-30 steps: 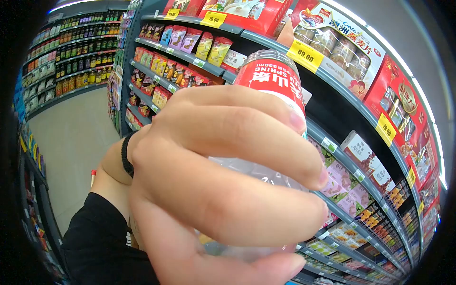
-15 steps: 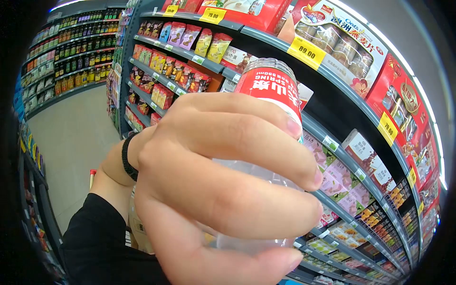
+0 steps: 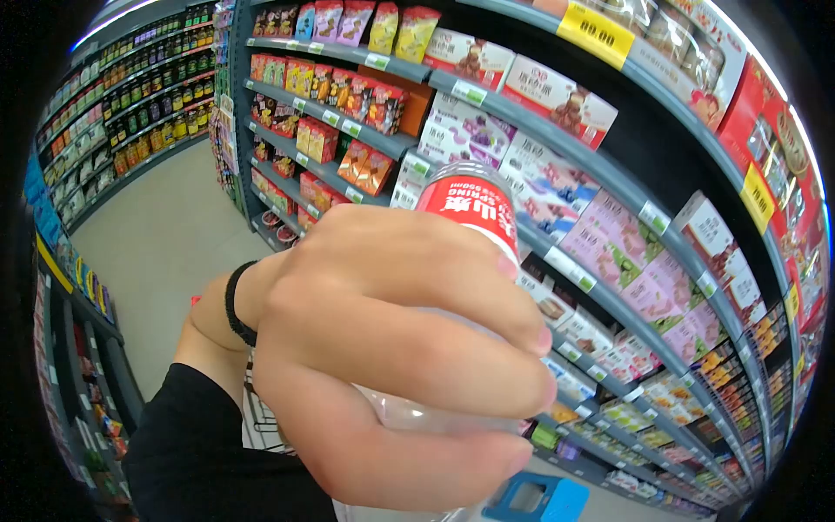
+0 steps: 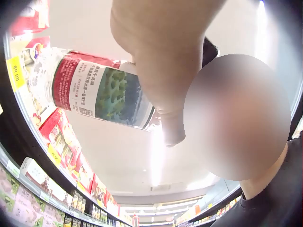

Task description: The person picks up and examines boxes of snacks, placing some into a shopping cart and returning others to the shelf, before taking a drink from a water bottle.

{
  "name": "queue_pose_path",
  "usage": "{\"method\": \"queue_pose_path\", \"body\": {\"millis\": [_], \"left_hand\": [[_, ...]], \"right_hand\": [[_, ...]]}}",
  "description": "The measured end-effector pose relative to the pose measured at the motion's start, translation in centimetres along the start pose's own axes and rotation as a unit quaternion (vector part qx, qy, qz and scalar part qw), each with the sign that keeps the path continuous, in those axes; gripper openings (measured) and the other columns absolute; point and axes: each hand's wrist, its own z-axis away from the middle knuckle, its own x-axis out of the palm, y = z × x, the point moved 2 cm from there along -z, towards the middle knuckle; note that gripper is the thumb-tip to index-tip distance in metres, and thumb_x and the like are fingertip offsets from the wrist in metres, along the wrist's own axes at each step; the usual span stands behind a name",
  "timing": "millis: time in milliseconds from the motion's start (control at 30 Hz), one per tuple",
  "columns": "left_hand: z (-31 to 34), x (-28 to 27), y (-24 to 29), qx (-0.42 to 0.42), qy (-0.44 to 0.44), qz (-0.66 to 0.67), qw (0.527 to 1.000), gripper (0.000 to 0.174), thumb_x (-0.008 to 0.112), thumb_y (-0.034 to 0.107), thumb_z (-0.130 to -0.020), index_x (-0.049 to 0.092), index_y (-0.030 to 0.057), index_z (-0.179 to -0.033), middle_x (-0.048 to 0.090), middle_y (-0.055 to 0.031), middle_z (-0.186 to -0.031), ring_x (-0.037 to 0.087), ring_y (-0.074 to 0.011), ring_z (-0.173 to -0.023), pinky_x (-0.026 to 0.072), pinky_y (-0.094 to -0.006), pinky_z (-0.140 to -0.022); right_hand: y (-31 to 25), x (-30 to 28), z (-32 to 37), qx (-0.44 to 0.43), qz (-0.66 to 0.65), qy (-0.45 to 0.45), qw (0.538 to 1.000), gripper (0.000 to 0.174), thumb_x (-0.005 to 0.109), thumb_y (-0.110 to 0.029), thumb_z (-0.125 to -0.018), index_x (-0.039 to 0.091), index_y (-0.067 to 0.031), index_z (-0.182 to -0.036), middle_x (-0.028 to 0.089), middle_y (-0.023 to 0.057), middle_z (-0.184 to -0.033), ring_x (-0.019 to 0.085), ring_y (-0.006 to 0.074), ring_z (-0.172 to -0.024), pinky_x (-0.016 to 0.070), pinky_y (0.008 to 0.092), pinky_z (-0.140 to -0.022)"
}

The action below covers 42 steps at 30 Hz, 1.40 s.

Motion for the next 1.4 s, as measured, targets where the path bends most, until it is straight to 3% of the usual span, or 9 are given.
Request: {"method": "queue_pose_path", "body": {"millis": [200,333,467,533,600,700,900,1200,1400], "left_hand": [[5.0,0.0,1.1,-0.177,-0.040,0.117,0.976,0.017,0.065,0.016,-0.080,0.063,0.0054,-0.093,0.060,-0.0067,-0.088,0.062,-0.0216,-0.073,0.0504,-0.0307,-0.059],[9.2,1.0,2.6,-0.282,-0.043,0.156,0.946,0.025,0.069,0.022,-0.079,0.063,0.0041,-0.096,0.061,-0.0087,-0.092,0.063,-0.0239,-0.076,0.0520,-0.0328,-0.061],[13.9,1.6,4.6,-0.433,-0.079,0.258,0.860,0.031,0.076,0.017,-0.076,0.064,0.0020,-0.100,0.066,-0.0121,-0.098,0.066,-0.0271,-0.082,0.0548,-0.0349,-0.068],[17.3,2.1,6.1,-0.531,-0.110,0.308,0.782,0.039,0.079,0.018,-0.072,0.064,0.0024,-0.103,0.067,-0.0123,-0.101,0.066,-0.0272,-0.085,0.0545,-0.0355,-0.073],[21.4,3.7,8.7,-0.612,-0.156,0.328,0.702,0.048,0.082,0.021,-0.067,0.062,0.0030,-0.107,0.066,-0.0116,-0.103,0.066,-0.0269,-0.088,0.0531,-0.0351,-0.077],[27.8,7.4,14.3,-0.702,-0.245,0.313,0.591,0.051,0.082,0.024,-0.066,0.061,0.0045,-0.108,0.065,-0.0121,-0.101,0.065,-0.0285,-0.091,0.0511,-0.0346,-0.081],[31.8,13.8,21.5,-0.724,-0.413,0.367,0.414,0.054,0.081,0.026,-0.067,0.058,0.0076,-0.112,0.065,-0.0158,-0.100,0.062,-0.0336,-0.096,0.0487,-0.0405,-0.083],[30.9,21.2,23.6,-0.678,-0.463,0.416,0.392,0.053,0.079,0.027,-0.067,0.058,0.0059,-0.110,0.066,-0.0165,-0.096,0.063,-0.0352,-0.092,0.0494,-0.0416,-0.081],[31.2,22.3,23.6,-0.696,-0.488,0.349,0.394,0.054,0.080,0.029,-0.067,0.059,0.0056,-0.110,0.066,-0.0165,-0.093,0.064,-0.0356,-0.089,0.0503,-0.0417,-0.079]], "right_hand": [[3.5,-1.4,-2.8,0.186,-0.118,-0.045,0.974,0.024,0.070,-0.011,-0.081,0.068,0.0031,-0.101,0.068,0.0097,-0.081,0.066,0.0188,-0.076,0.0537,0.0316,-0.068],[4.1,-1.3,-0.9,0.059,-0.184,-0.142,0.971,0.026,0.065,-0.024,-0.087,0.060,0.0005,-0.092,0.058,0.0037,-0.073,0.053,0.0150,-0.066,0.0450,0.0293,-0.058],[5.3,-2.0,-2.4,-0.093,-0.304,-0.135,0.938,0.020,0.063,-0.019,-0.088,0.063,0.0009,-0.091,0.065,0.0088,-0.079,0.064,0.0183,-0.073,0.0529,0.0315,-0.065],[-3.1,-2.8,-2.2,0.032,-0.121,-0.056,0.991,0.016,0.060,-0.013,-0.089,0.063,0.0003,-0.099,0.066,0.0063,-0.083,0.061,0.0130,-0.073,0.0508,0.0285,-0.067],[-19.5,-3.9,1.3,0.011,-0.165,-0.026,0.986,0.013,0.065,-0.008,-0.088,0.062,-0.0003,-0.098,0.066,0.0043,-0.083,0.061,0.0104,-0.075,0.0507,0.0259,-0.067],[-26.2,-5.3,2.7,-0.099,-0.190,-0.025,0.976,0.017,0.069,0.003,-0.083,0.061,-0.0007,-0.098,0.065,0.0046,-0.091,0.063,0.0105,-0.082,0.0516,0.0251,-0.071],[-33.4,-8.0,7.1,-0.261,-0.133,-0.046,0.955,0.029,0.071,0.004,-0.080,0.062,-0.0001,-0.106,0.063,0.0089,-0.100,0.063,0.0178,-0.086,0.0530,0.0286,-0.077],[-29.8,-12.7,6.4,-0.427,0.015,-0.050,0.903,0.024,0.071,-0.002,-0.080,0.064,-0.0009,-0.103,0.062,0.0135,-0.103,0.062,0.0305,-0.084,0.0521,0.0374,-0.075],[-28.7,-13.0,2.9,-0.292,0.018,-0.106,0.950,0.017,0.072,-0.014,-0.084,0.066,0.0010,-0.088,0.064,0.0120,-0.076,0.061,0.0308,-0.065,0.0500,0.0360,-0.062]]}}
